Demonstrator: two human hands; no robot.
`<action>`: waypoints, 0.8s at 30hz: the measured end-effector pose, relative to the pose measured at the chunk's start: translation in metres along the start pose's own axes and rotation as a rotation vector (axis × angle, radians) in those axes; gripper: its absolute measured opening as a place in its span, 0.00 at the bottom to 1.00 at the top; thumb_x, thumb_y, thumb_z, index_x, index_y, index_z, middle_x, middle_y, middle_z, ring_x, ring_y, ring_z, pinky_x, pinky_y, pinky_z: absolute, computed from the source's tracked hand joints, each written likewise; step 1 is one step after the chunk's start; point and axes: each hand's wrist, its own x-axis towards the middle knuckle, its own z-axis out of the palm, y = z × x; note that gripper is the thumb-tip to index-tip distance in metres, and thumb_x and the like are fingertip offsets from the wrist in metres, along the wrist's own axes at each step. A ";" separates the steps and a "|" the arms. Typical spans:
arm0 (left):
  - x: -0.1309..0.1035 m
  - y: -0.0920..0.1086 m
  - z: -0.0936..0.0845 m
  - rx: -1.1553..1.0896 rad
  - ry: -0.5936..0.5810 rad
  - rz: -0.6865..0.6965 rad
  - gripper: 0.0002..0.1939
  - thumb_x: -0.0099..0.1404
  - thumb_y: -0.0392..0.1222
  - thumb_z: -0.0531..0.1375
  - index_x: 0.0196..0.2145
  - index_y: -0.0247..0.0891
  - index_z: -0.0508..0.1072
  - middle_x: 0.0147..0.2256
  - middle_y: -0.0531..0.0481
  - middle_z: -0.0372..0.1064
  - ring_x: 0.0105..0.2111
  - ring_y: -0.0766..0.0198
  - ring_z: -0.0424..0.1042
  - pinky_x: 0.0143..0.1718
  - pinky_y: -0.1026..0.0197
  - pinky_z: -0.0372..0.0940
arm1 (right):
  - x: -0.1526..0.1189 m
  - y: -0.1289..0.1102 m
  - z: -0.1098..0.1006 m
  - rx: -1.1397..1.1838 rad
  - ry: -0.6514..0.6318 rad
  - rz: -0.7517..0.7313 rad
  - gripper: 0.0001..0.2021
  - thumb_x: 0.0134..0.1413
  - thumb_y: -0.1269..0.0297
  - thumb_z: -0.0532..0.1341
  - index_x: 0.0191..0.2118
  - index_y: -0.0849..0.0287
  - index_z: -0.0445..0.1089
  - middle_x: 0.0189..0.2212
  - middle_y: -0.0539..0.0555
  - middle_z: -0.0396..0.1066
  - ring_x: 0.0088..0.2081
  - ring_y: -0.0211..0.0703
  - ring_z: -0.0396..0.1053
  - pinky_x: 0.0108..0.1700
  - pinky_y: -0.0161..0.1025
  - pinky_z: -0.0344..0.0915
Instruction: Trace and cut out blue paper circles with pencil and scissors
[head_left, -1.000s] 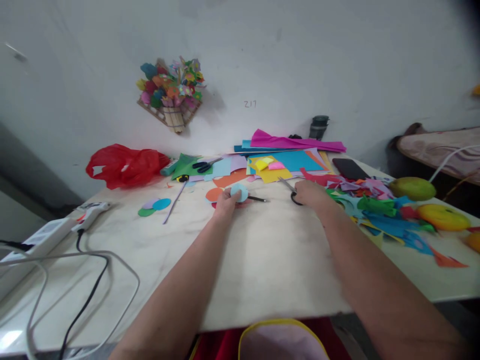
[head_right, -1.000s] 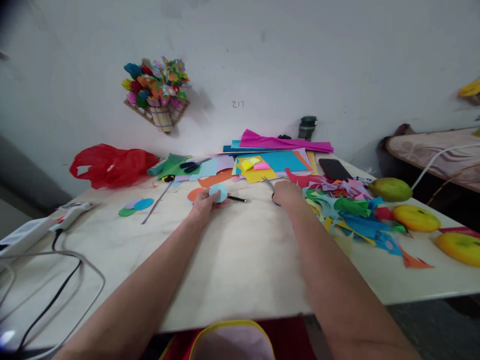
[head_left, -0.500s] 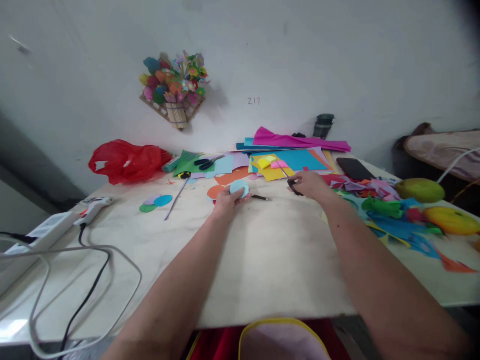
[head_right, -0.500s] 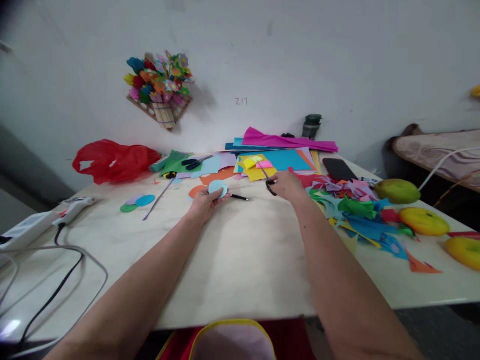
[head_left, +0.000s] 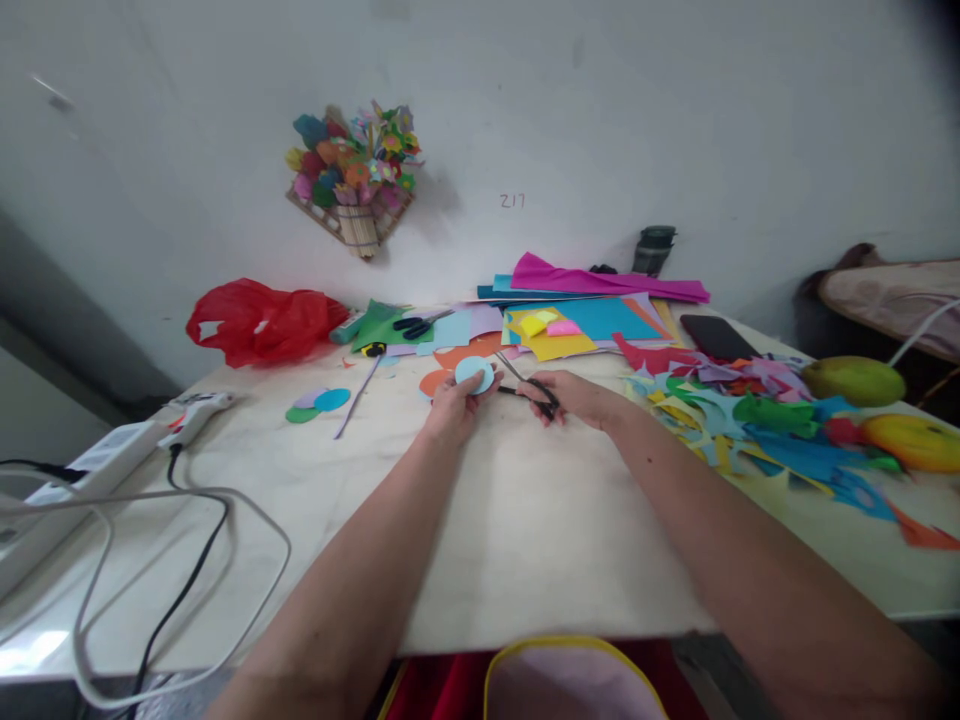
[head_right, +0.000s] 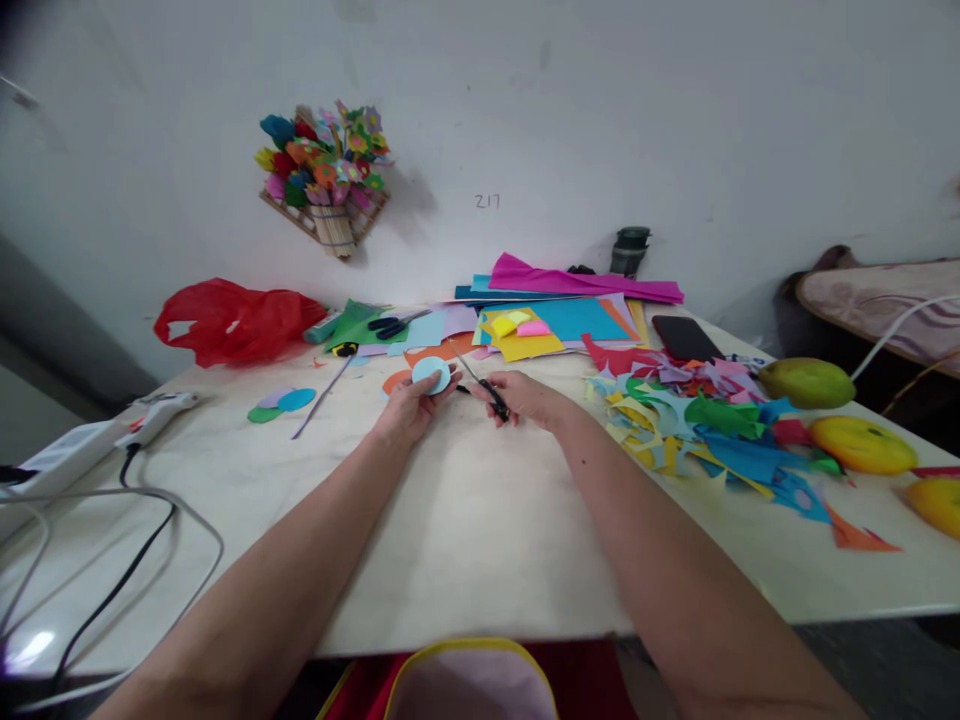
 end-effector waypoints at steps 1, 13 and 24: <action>0.000 0.000 0.000 -0.007 0.003 -0.006 0.12 0.50 0.29 0.62 0.35 0.28 0.70 0.38 0.38 0.71 0.42 0.52 0.70 0.47 0.51 0.65 | 0.000 0.001 0.001 -0.002 -0.028 0.003 0.14 0.49 0.53 0.56 0.30 0.61 0.62 0.21 0.50 0.66 0.18 0.32 0.64 0.14 0.28 0.51; -0.002 0.002 0.004 -0.027 0.022 -0.013 0.09 0.46 0.28 0.63 0.29 0.27 0.71 0.33 0.42 0.72 0.39 0.54 0.71 0.46 0.50 0.66 | 0.002 0.007 -0.001 -0.046 -0.130 -0.047 0.15 0.50 0.52 0.55 0.33 0.61 0.62 0.23 0.50 0.66 0.19 0.32 0.64 0.14 0.28 0.52; -0.002 0.002 0.004 -0.017 0.024 -0.038 0.09 0.46 0.28 0.63 0.29 0.26 0.71 0.33 0.39 0.72 0.40 0.52 0.71 0.45 0.52 0.66 | 0.009 0.013 0.004 -0.025 -0.091 -0.042 0.14 0.50 0.54 0.56 0.34 0.62 0.64 0.20 0.48 0.64 0.18 0.31 0.62 0.13 0.28 0.50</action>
